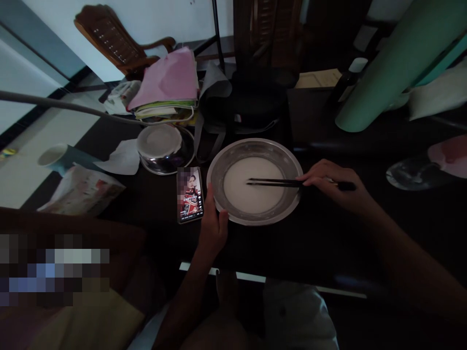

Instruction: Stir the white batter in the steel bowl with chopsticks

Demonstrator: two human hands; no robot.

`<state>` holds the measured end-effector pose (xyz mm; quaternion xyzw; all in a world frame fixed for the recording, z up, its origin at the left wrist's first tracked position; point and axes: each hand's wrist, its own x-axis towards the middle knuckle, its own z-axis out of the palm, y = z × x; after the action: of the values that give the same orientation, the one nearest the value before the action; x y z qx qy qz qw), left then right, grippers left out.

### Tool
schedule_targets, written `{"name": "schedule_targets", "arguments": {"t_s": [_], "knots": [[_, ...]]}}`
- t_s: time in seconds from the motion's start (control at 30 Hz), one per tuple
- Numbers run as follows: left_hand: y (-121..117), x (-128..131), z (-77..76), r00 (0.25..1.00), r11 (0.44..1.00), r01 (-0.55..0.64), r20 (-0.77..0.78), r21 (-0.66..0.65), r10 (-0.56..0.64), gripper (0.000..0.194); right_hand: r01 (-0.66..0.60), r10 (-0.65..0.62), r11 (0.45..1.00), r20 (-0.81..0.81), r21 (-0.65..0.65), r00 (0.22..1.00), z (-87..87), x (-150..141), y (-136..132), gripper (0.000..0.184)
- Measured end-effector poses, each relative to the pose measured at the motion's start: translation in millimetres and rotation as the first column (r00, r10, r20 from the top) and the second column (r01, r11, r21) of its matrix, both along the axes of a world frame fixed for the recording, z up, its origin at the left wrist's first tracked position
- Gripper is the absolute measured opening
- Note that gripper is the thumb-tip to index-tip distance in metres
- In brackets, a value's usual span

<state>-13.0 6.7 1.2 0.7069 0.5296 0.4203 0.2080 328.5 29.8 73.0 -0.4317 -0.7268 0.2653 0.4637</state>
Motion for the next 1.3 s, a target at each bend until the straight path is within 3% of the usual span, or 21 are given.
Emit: {"name": "schedule_targets", "arguments": {"t_s": [0.1,0.2,0.3,0.5,0.67,0.73,0.83,0.93,1.03,1.1,1.2,1.3], "knots": [[0.0,-0.3,-0.3,1.0,1.0,0.009,-0.006,-0.004,-0.009,0.072,0.096,-0.099,0.995,-0.079,-0.041,0.992,0.2,4.6,-0.5,0.028],[-0.1,-0.6,-0.5,1.0,1.0,0.009,-0.009,0.001,-0.009,0.073,0.029,-0.035,0.997,-0.09,-0.07,0.995,0.9,3.6,-2.1,0.032],[-0.2,-0.7,-0.6,1.0,1.0,0.001,-0.008,0.002,-0.001,0.072,-0.04,0.039,0.998,-0.006,-0.042,0.999,1.4,-1.5,-1.9,0.024],[-0.2,-0.8,-0.4,1.0,1.0,0.006,-0.027,-0.013,-0.006,0.072,0.088,-0.09,0.996,-0.075,-0.031,0.993,2.0,3.6,-1.1,0.032],[0.3,-0.6,-1.5,1.0,1.0,-0.002,-0.017,0.016,0.002,0.072,-0.078,0.078,0.997,0.002,0.009,0.997,-0.7,0.4,-0.5,0.019],[0.5,-0.5,-1.8,1.0,1.0,-0.001,-0.012,0.019,0.002,0.072,-0.05,0.05,0.998,0.011,0.042,0.999,-1.3,0.4,0.6,0.016],[0.6,-0.6,-1.9,1.0,1.0,0.002,-0.009,0.019,-0.002,0.072,0.041,-0.04,0.999,-0.056,0.021,0.998,-0.7,3.9,0.9,0.026],[0.6,-0.8,-1.9,1.0,1.0,0.002,-0.014,0.026,-0.001,0.071,-0.019,0.018,1.0,-0.076,-0.016,0.997,-0.1,3.7,-0.3,0.032],[0.5,-1.1,-2.2,1.0,0.999,0.006,-0.024,0.036,-0.005,0.069,-0.091,0.092,0.996,-0.016,0.016,0.996,-0.5,-0.5,-1.1,0.021],[0.5,-1.2,-2.5,1.0,0.999,0.009,-0.026,0.039,-0.008,0.069,-0.051,0.051,0.998,-0.008,0.028,0.999,-0.8,-0.8,-1.2,0.017],[0.4,-1.6,-3.0,0.999,0.999,0.018,-0.031,0.043,-0.017,0.069,0.036,-0.036,0.999,-0.076,-0.003,0.996,-1.0,2.9,-1.2,0.027],[0.3,-2.2,-3.1,0.999,0.999,0.024,-0.036,0.041,-0.022,0.068,-0.012,0.011,1.0,-0.084,-0.017,0.996,-1.4,3.7,-0.8,0.031]]}}
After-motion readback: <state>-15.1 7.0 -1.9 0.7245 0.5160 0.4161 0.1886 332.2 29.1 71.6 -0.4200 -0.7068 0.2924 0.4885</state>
